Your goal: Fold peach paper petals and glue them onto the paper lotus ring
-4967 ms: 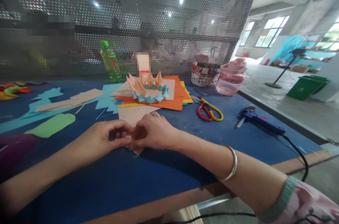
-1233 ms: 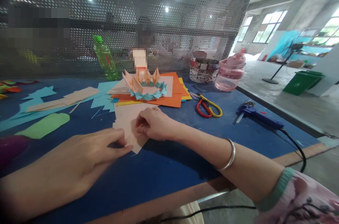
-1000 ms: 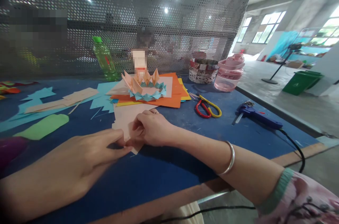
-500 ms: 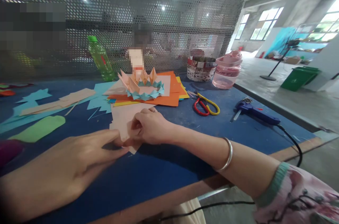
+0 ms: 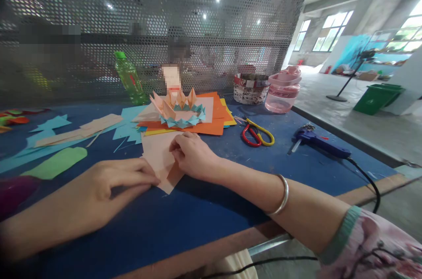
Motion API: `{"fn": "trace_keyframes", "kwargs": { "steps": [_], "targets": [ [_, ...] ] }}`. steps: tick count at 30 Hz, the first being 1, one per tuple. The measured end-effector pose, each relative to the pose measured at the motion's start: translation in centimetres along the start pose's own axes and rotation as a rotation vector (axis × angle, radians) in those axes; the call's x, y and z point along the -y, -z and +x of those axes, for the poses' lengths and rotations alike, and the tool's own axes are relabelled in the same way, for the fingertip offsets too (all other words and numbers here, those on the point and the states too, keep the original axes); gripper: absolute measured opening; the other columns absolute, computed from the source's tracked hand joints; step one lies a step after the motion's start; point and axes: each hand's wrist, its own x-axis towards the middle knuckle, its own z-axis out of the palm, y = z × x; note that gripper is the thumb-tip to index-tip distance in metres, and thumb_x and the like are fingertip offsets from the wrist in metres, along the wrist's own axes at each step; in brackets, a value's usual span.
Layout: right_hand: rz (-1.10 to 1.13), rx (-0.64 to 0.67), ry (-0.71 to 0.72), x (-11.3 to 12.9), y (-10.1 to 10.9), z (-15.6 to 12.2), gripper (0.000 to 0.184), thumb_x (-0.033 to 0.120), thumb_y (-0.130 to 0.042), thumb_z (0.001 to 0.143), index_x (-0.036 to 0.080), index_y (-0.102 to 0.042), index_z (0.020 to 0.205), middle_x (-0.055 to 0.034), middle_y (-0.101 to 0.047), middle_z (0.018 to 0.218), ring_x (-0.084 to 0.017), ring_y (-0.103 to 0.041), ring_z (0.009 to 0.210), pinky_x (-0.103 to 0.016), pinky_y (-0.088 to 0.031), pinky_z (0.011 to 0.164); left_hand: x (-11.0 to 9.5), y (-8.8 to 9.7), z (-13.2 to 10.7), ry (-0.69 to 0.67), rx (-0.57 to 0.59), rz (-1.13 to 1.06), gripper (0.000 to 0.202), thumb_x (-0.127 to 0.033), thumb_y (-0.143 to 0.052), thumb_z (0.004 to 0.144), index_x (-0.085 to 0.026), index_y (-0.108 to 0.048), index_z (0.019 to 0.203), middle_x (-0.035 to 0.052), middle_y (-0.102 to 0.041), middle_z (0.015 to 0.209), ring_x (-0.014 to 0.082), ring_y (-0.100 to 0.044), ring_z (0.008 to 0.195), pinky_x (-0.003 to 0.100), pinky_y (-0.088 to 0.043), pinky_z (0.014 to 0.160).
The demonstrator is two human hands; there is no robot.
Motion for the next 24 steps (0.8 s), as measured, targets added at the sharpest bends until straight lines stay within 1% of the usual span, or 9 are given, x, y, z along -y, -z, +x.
{"fn": "trace_keyframes", "kwargs": {
  "steps": [1, 3, 5, 8, 11, 13, 15, 18, 24],
  "targets": [
    [-0.005, -0.016, -0.001, 0.2, 0.1, -0.1, 0.016, 0.005, -0.050, 0.085, 0.014, -0.061, 0.092, -0.0076, -0.062, 0.097, -0.016, -0.055, 0.091, -0.027, -0.041, 0.081, 0.3, 0.0, 0.2, 0.007, -0.013, -0.013, 0.027, -0.029, -0.049, 0.092, -0.027, -0.075, 0.087, -0.0007, -0.074, 0.094, 0.0163, -0.069, 0.083, 0.025, -0.052, 0.076],
    [-0.044, -0.040, -0.013, 0.8, 0.4, -0.2, 0.015, 0.010, -0.047, 0.089, 0.015, -0.060, 0.094, -0.0080, -0.062, 0.099, -0.017, -0.055, 0.092, -0.027, -0.041, 0.080, 1.2, -0.2, 0.6, 0.063, -0.158, 0.019, 0.026, -0.032, -0.049, 0.092, -0.023, -0.074, 0.094, 0.0024, -0.073, 0.101, 0.0204, -0.068, 0.092, 0.029, -0.051, 0.084],
    [-0.112, -0.041, -0.065, 1.3, 0.7, -0.3, 0.012, 0.019, -0.049, 0.092, 0.016, -0.059, 0.097, -0.0081, -0.063, 0.098, -0.018, -0.057, 0.089, -0.028, -0.041, 0.076, 2.0, -0.4, 0.8, 0.115, -0.231, 0.063, 0.027, -0.033, -0.048, 0.092, -0.022, -0.073, 0.096, 0.0043, -0.073, 0.106, 0.0235, -0.067, 0.097, 0.034, -0.050, 0.090],
    [-0.215, 0.003, -0.167, 2.0, 1.0, -0.4, 0.026, 0.039, -0.049, 0.095, 0.017, -0.056, 0.107, -0.0069, -0.066, 0.086, -0.019, -0.060, 0.078, -0.029, -0.038, 0.068, 2.8, -0.6, 1.0, 0.180, -0.250, 0.082, 0.031, -0.037, -0.048, 0.091, -0.020, -0.071, 0.102, 0.0075, -0.071, 0.114, 0.0275, -0.065, 0.106, 0.039, -0.047, 0.096],
    [-0.261, 0.058, -0.174, 2.3, 1.0, -0.6, 0.035, 0.049, -0.043, 0.096, 0.019, -0.054, 0.109, -0.0046, -0.067, 0.076, -0.021, -0.063, 0.072, -0.030, -0.036, 0.066, 3.1, -0.7, 1.1, 0.228, -0.237, 0.074, 0.038, -0.042, -0.046, 0.090, -0.018, -0.069, 0.108, 0.0107, -0.069, 0.119, 0.0308, -0.062, 0.112, 0.043, -0.045, 0.099],
    [-0.250, 0.080, -0.142, 2.3, 0.9, -0.7, 0.034, 0.050, -0.041, 0.096, 0.020, -0.052, 0.108, -0.0031, -0.067, 0.075, -0.021, -0.064, 0.072, -0.030, -0.034, 0.066, 3.2, -0.8, 1.1, 0.262, -0.223, 0.065, 0.043, -0.045, -0.046, 0.089, -0.016, -0.066, 0.114, 0.0125, -0.067, 0.123, 0.0315, -0.063, 0.108, 0.044, -0.047, 0.096],
    [-0.241, 0.090, -0.117, 2.3, 0.8, -0.8, 0.032, 0.049, -0.041, 0.096, 0.021, -0.051, 0.107, -0.0022, -0.068, 0.074, -0.022, -0.064, 0.072, -0.030, -0.033, 0.065, 3.5, -0.9, 1.3, 0.307, -0.207, 0.044, 0.048, -0.048, -0.046, 0.088, -0.015, -0.063, 0.119, 0.0137, -0.065, 0.124, 0.0299, -0.066, 0.097, 0.044, -0.051, 0.088],
    [-0.251, 0.087, -0.113, 2.4, 0.8, -0.8, 0.028, 0.044, -0.039, 0.097, 0.021, -0.051, 0.107, -0.0031, -0.070, 0.078, -0.022, -0.065, 0.074, -0.030, -0.032, 0.065, 3.9, -1.1, 1.5, 0.360, -0.195, -0.020, 0.052, -0.049, -0.047, 0.085, -0.015, -0.061, 0.121, 0.0140, -0.066, 0.119, 0.0275, -0.067, 0.088, 0.041, -0.054, 0.077],
    [-0.260, 0.092, -0.141, 2.6, 0.9, -0.8, 0.029, 0.042, -0.038, 0.098, 0.018, -0.052, 0.106, -0.0057, -0.071, 0.081, -0.022, -0.065, 0.076, -0.029, -0.031, 0.064, 4.0, -1.2, 1.5, 0.432, -0.181, -0.146, 0.048, -0.046, -0.053, 0.081, -0.017, -0.063, 0.117, 0.0115, -0.071, 0.108, 0.0252, -0.068, 0.081, 0.039, -0.053, 0.075]
  ]
}}
